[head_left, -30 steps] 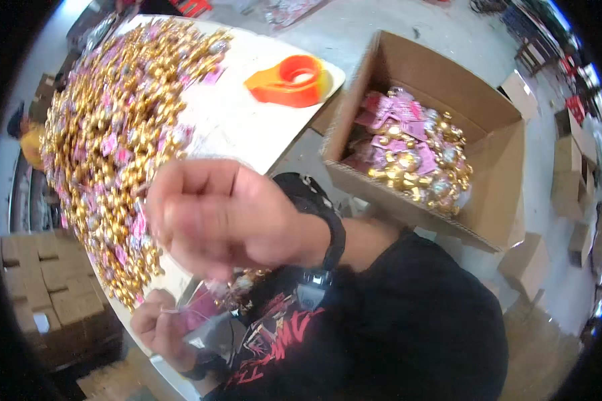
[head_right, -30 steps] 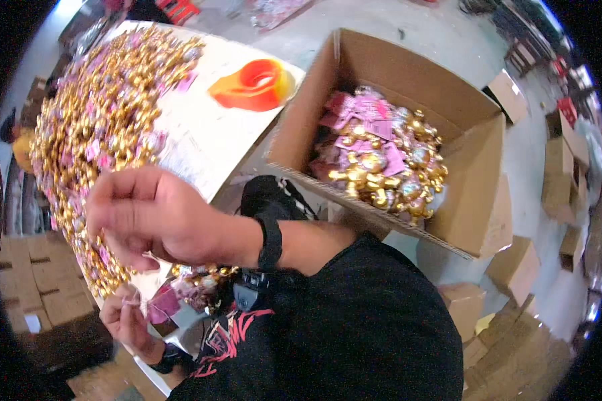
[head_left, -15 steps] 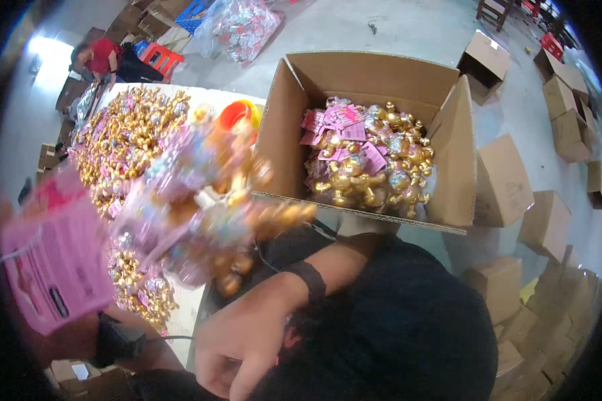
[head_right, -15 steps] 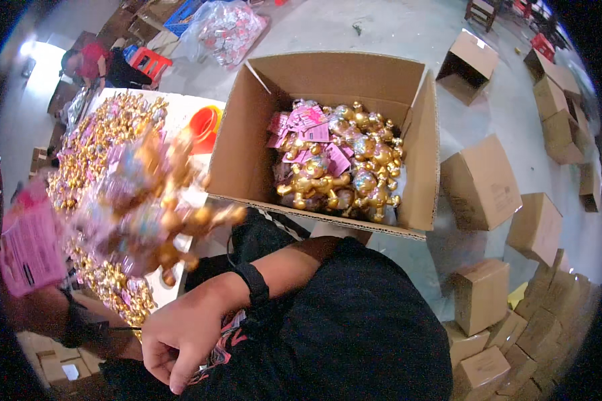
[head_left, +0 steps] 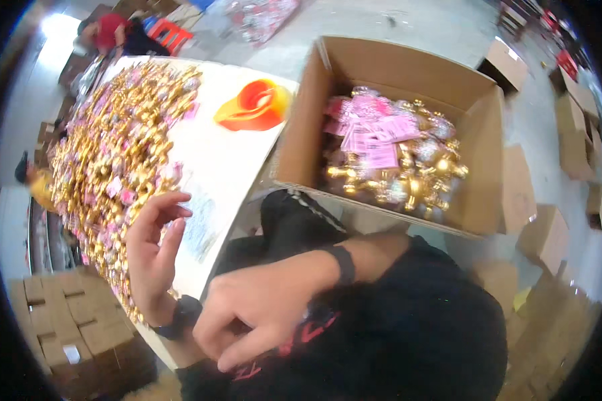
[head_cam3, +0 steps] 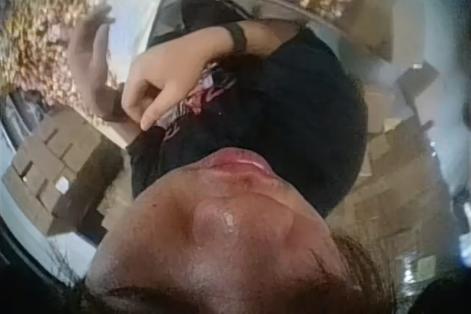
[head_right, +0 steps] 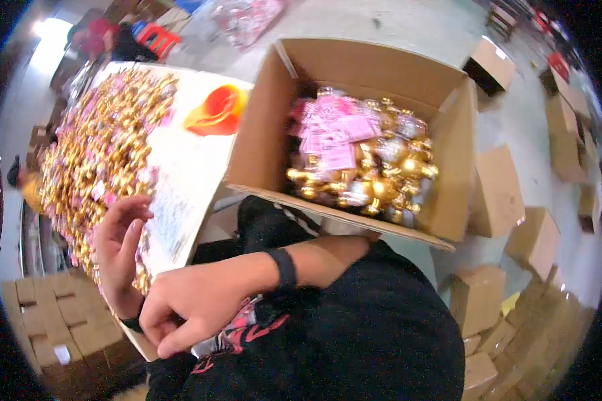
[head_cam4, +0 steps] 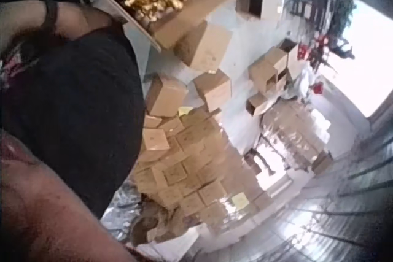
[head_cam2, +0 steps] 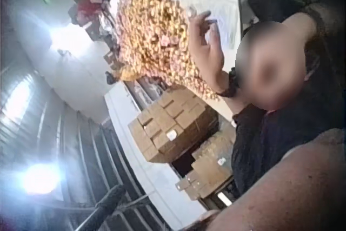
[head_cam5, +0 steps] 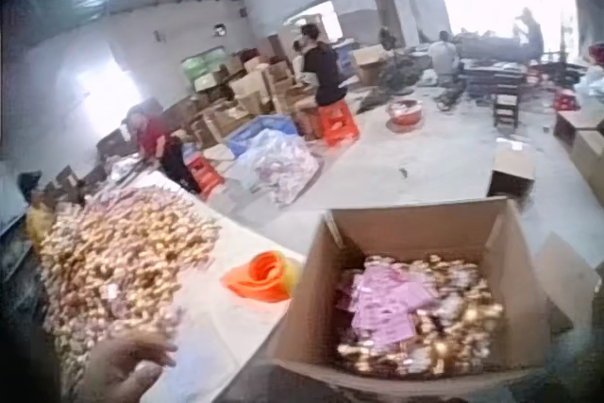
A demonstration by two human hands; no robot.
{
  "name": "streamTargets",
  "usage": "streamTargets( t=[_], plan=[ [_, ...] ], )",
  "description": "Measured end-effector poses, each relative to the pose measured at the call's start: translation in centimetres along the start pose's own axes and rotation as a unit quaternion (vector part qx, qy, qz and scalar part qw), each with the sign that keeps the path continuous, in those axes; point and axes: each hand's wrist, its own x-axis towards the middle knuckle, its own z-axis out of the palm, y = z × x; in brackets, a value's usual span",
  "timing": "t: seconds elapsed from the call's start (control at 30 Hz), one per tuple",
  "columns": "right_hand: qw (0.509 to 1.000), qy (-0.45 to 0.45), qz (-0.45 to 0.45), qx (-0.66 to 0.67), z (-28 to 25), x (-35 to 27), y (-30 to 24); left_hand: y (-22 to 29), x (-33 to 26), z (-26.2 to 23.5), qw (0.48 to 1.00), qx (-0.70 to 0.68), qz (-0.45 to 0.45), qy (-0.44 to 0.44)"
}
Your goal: Packaging gold bear-shaped ornaments into a cardboard box and sealing it with tape.
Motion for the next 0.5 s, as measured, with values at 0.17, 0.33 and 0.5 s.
streamTargets(
  t=[0.17,0.33,0.5],
  plan=[
    [0.937,0.118,0.139,-0.299,-3.2,0.2,1.7,-8.0,-10.2,-4.1,0.966,-0.013,-0.193,0.170],
    [0.751,0.219,0.308,-0.541,-6.8,1.7,6.1,-13.2,-17.3,-3.2,0.913,0.123,-0.327,0.213],
    [0.667,0.174,0.397,-0.606,-9.3,5.4,10.6,-19.1,-21.2,-1.2,0.888,0.065,-0.314,0.330]
  ],
)
